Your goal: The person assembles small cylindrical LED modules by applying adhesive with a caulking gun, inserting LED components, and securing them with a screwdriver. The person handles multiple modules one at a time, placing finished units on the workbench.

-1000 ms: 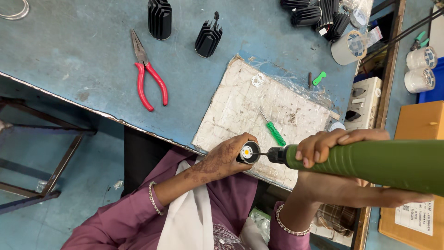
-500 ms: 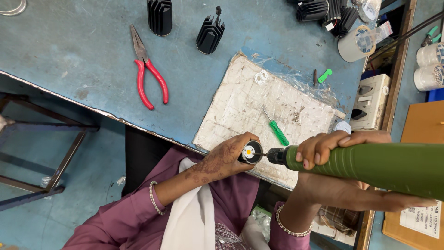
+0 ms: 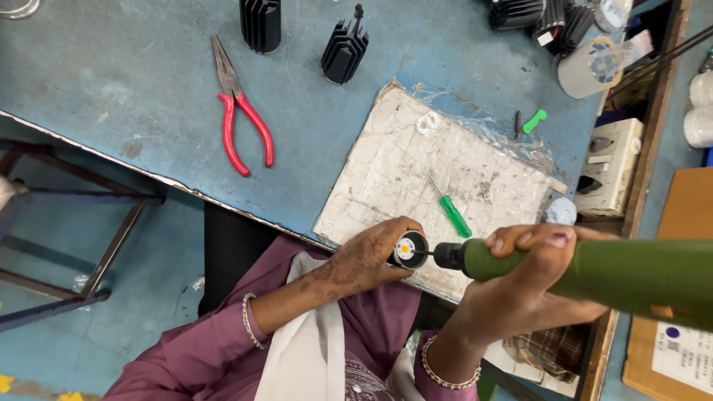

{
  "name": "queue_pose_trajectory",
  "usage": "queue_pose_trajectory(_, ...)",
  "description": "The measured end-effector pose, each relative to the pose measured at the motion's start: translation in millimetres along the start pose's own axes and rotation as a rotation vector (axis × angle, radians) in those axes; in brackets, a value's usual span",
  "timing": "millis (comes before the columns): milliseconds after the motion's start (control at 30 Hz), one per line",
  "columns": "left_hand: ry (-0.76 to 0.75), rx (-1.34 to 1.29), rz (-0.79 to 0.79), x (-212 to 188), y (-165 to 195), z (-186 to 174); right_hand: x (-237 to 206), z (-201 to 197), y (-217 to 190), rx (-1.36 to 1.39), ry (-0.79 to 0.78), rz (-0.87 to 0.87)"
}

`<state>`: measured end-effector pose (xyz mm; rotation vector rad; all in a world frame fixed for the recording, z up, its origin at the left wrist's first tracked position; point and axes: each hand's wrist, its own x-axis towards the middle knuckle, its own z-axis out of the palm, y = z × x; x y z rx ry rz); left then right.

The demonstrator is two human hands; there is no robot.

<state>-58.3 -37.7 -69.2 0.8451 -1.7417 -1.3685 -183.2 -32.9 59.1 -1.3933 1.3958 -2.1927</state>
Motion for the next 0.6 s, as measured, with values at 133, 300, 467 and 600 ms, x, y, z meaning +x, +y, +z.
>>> queue_pose_trajectory(133,-0.005,-0.008,0.024,-2,-4,1,-4,3,4,0.063,0.109,0.048)
queue_pose_trajectory(300,-0.01,0.021,0.006,-5,-7,5,-11,-20,20,0.109,0.014,0.002)
queue_pose_trajectory(467,0.033,0.063,0.093,-12,-10,13,-11,-27,7,0.154,-0.057,-0.026)
queue_pose_trajectory(600,0.083,0.016,0.129,-17,-15,17,0,8,-13,0.212,-0.123,-0.044)
